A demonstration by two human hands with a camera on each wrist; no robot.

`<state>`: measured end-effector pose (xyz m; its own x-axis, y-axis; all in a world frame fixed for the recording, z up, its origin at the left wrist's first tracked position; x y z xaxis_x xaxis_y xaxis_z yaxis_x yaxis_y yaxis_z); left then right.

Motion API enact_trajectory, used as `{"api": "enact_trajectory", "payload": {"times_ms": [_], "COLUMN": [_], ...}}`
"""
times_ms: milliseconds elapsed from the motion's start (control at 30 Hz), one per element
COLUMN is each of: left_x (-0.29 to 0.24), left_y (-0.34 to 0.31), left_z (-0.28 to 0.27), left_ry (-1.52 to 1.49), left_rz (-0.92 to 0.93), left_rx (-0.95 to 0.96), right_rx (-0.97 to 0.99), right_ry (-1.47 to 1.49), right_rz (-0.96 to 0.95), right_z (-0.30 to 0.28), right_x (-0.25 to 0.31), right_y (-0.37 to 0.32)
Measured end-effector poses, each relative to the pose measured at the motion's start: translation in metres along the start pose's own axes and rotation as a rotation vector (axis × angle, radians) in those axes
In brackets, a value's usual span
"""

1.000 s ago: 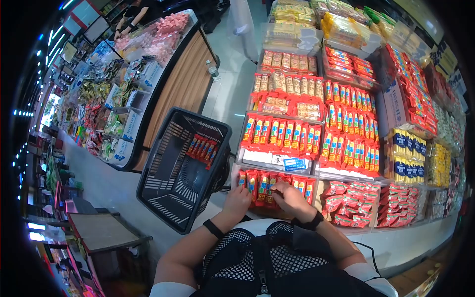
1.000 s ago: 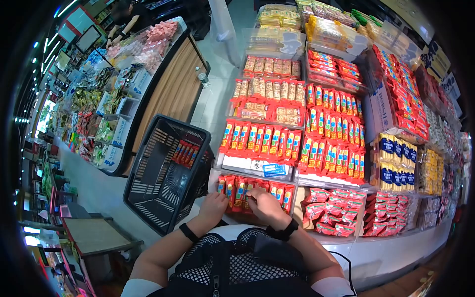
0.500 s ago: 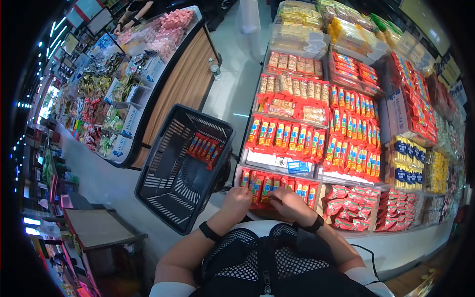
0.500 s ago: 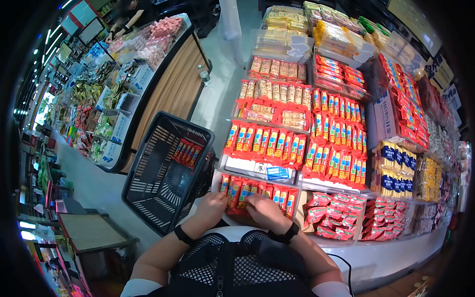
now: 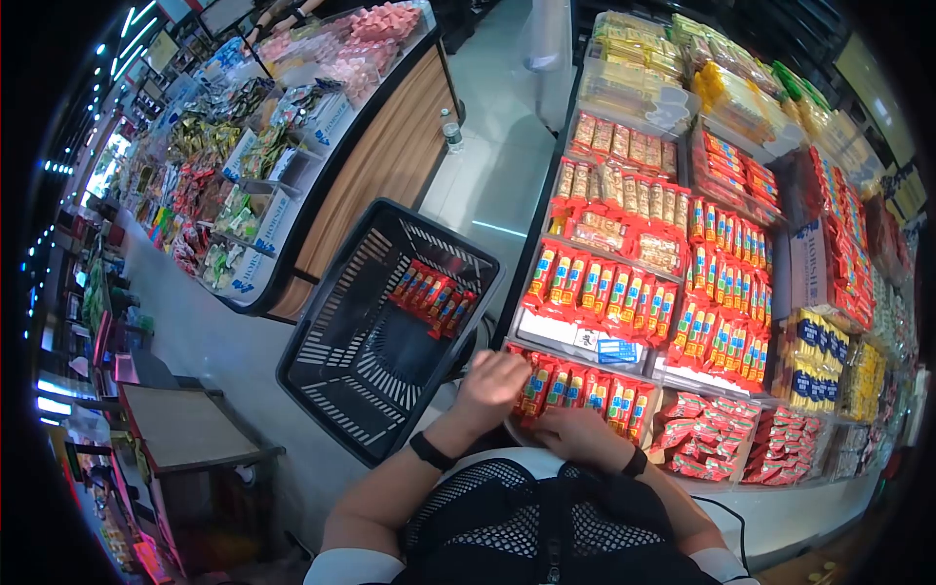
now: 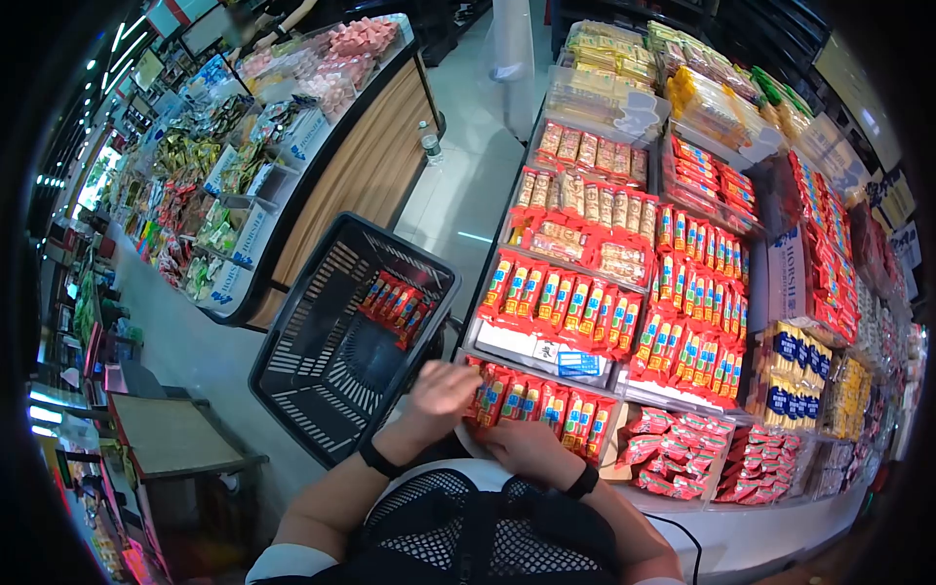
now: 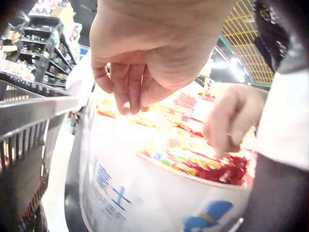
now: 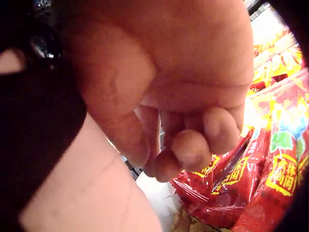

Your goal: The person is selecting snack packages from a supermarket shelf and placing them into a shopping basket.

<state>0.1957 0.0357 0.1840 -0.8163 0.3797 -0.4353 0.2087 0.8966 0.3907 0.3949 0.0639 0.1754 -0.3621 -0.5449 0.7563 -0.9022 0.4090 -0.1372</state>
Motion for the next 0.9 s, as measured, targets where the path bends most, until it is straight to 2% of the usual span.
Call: {"api": "enact_trajectory", "payload": {"times_ms": [67,133,200,233,300,333,400,433,500,533,600,633,667,733,900], "left_x": [0.025,0.057,0.116,0.140,0.192,0.210,0.244,0.257,0.271,0.274,0.275,0.274,0.274,0.274,0.299], "left_y": [0.016,0.026,0.016,0.008,-0.013,-0.024,-0.056,-0.071,-0.094,-0.097,-0.106,-0.107,-0.107,-0.106,-0.116], "left_z": [-0.022,-0.038,-0.033,-0.029,-0.015,-0.006,0.023,0.035,0.058,0.063,0.079,0.085,0.091,0.100,0.132], "left_ry": [-0.020,0.007,0.031,0.031,-0.018,-0.020,-0.093,-0.096,-0.198,-0.203,-0.578,-0.625,-0.633,-0.726,-0.669], "left_rz": [-0.098,-0.208,-0.412,-0.419,-0.773,-0.780,-1.107,-1.111,-1.246,-1.245,-1.533,-1.544,-1.547,-1.550,-1.546], "left_rx": [-0.130,-0.282,-0.292,-0.295,-0.179,-0.180,0.134,0.137,0.423,0.428,0.445,0.361,0.366,0.199,0.062], "right_rx": [0.202,0.268,0.387,0.393,0.462,0.468,0.357,0.312,0.255,0.194,0.186,0.169,0.154,0.149,0.104], "right_ry": [-0.005,-0.052,-0.171,-0.173,-0.183,-0.184,-0.092,-0.040,0.028,0.094,0.096,0.110,0.123,0.106,0.074], "right_rz": [0.072,0.111,0.266,0.264,0.331,0.331,0.269,0.291,0.317,0.340,0.382,0.397,0.412,0.412,0.377], "right_z": [0.013,0.019,0.006,0.007,0.010,0.011,0.010,-0.002,-0.018,-0.024,-0.029,-0.028,-0.028,-0.027,-0.022], "right_x": [-0.005,-0.012,-0.003,-0.003,-0.006,-0.008,-0.013,-0.005,0.004,0.006,0.006,0.005,0.005,0.006,0.001], "right_y": [0.001,0.008,0.016,0.020,0.023,0.022,0.020,0.022,0.026,0.029,0.034,0.035,0.036,0.041,0.048]}}
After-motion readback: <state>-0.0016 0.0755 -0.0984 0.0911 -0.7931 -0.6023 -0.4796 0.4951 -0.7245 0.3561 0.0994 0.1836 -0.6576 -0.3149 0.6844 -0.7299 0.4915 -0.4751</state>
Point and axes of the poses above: each hand's wrist, its own y-axis towards the middle knuckle, its own z-axis out of the palm, x = y × z, the point moved 2 cm from there along y, towards the middle knuckle, and after that the axes turned 5 degrees about x, right-handed, at the moved point
